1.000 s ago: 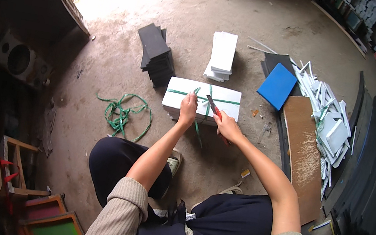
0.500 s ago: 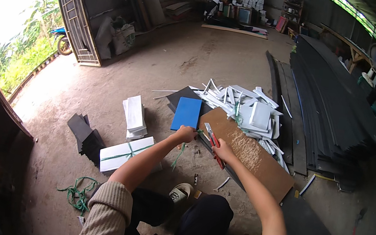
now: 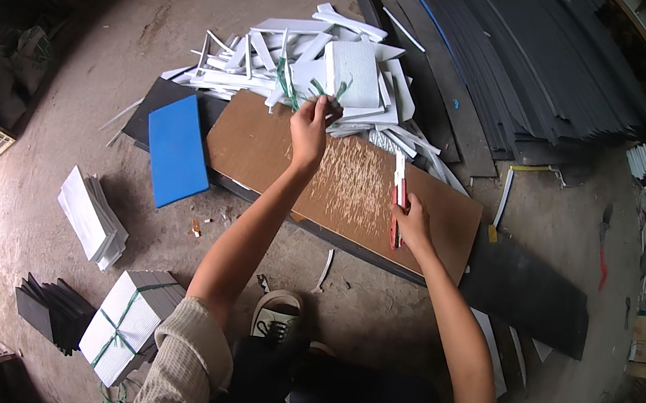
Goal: The person gathers white rectangular sheets from a pile, stacks them neatly, and then wraps the stack with a green rope. They tie the rope securely around the bundle and trim the excess with a red utility knife.
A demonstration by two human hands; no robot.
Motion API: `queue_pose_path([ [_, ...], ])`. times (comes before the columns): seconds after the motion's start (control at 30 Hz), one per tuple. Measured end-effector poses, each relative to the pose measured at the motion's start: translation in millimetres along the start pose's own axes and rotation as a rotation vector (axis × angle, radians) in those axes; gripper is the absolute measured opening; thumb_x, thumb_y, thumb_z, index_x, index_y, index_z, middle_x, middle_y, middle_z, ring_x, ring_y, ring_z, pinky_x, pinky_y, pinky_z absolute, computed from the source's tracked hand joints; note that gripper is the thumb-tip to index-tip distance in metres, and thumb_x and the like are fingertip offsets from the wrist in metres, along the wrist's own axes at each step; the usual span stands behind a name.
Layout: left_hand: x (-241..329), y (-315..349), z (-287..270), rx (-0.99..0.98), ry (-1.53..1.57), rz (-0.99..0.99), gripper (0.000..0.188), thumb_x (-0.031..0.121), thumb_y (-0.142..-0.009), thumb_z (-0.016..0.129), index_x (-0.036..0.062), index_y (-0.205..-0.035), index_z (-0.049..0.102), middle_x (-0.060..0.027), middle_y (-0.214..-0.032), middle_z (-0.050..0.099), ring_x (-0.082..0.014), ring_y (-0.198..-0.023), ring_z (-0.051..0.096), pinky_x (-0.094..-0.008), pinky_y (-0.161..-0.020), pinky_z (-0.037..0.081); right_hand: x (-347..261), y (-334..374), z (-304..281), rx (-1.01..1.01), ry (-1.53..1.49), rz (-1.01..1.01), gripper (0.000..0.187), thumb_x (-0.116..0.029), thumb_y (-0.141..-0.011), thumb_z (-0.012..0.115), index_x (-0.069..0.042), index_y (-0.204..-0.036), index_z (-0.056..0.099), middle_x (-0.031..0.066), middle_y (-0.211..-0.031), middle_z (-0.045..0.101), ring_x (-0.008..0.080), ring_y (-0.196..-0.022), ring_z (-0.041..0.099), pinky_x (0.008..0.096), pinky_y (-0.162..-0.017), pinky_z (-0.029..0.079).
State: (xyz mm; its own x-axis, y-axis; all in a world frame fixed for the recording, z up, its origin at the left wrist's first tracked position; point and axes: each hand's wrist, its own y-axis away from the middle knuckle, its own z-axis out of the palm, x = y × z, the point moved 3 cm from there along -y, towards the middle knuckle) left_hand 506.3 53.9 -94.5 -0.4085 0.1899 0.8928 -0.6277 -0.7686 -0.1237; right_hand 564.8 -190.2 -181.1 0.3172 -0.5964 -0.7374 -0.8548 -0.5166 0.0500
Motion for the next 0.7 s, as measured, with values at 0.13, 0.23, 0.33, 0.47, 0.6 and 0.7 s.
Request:
queue_pose_path([
  [0.13,-2.5,-32.3,19.3,-0.012,0.095,0.144,0.024,0.015,-0.091,0.045,-0.0068,-0.092,0.054,-0.0108,-0.082,0.059,-0.0156,-0.074,0.059,-0.0293,-0.072,0.05,8.8,-22.9,16.1,0.056,-0.062,-0.004,0.033,-0.019,-0.073,0.063,0.001,-0.097,0.051,0.0151,-0.082,0.053,0.028,-0.079,0.053,0.0366,-0.071,0.042],
  [0.23,-32.7,-50.0,22.1,-0.128,-0.39,0.076,0.021,0.016,-0.087,0.051,-0.0029,-0.097,0.054,-0.0138,-0.084,0.06,-0.0215,-0.079,0.059,-0.0332,-0.073,0.048,1.6,-36.7,31.9,0.049,-0.053,-0.03,0.039,-0.018,-0.073,0.062,0.001,-0.104,0.047,0.0159,-0.087,0.055,0.0296,-0.086,0.053,0.0366,-0.075,0.042],
  [0.33,-76.6,-42.3,0.5,-0.202,-0.981,0.108,0.067,0.022,-0.073,0.067,0.012,-0.129,0.03,-0.0216,-0.114,0.049,-0.034,-0.105,0.046,-0.0412,-0.091,0.035,-7.1,-48.2,49.0,0.036,0.009,-0.062,0.034,-0.013,-0.071,0.066,0.0,-0.097,0.049,0.013,-0.087,0.057,0.0272,-0.082,0.055,0.0353,-0.071,0.043],
  [0.47,-83.8,-11.5,-16.1,-0.338,-1.145,0.113,0.085,0.02,-0.067,0.071,0.0207,-0.135,0.02,-0.0208,-0.121,0.039,-0.0394,-0.11,0.035,-0.0484,-0.095,0.027,16.6,-46.9,51.7,0.118,0.013,-0.084,0.036,-0.011,-0.07,0.066,-0.002,-0.099,0.048,0.0132,-0.089,0.055,0.0276,-0.087,0.052,0.0349,-0.076,0.042],
  [0.6,-59.2,11.6,-66.4,-0.391,-1.226,0.154,0.082,0.02,-0.067,0.07,0.0156,-0.133,0.022,-0.0186,-0.121,0.039,-0.0357,-0.111,0.035,-0.0459,-0.095,0.028,7.6,-25.8,51.2,0.24,0.18,-0.13,0.044,-0.011,-0.071,0.064,-0.005,-0.11,0.045,0.0172,-0.106,0.042,0.0339,-0.097,0.044,0.0434,-0.081,0.036],
  [0.7,-19.7,38.9,-101.9,-0.379,-1.267,0.133,0.074,0.022,-0.071,0.067,0.0114,-0.131,0.026,-0.0152,-0.123,0.039,-0.0327,-0.113,0.035,-0.0424,-0.096,0.028,-16.9,-8.7,38.2,0.326,0.276,-0.212,0.046,-0.011,-0.07,0.064,-0.007,-0.112,0.045,0.0158,-0.109,0.039,0.0333,-0.101,0.038,0.047,-0.084,0.032],
])
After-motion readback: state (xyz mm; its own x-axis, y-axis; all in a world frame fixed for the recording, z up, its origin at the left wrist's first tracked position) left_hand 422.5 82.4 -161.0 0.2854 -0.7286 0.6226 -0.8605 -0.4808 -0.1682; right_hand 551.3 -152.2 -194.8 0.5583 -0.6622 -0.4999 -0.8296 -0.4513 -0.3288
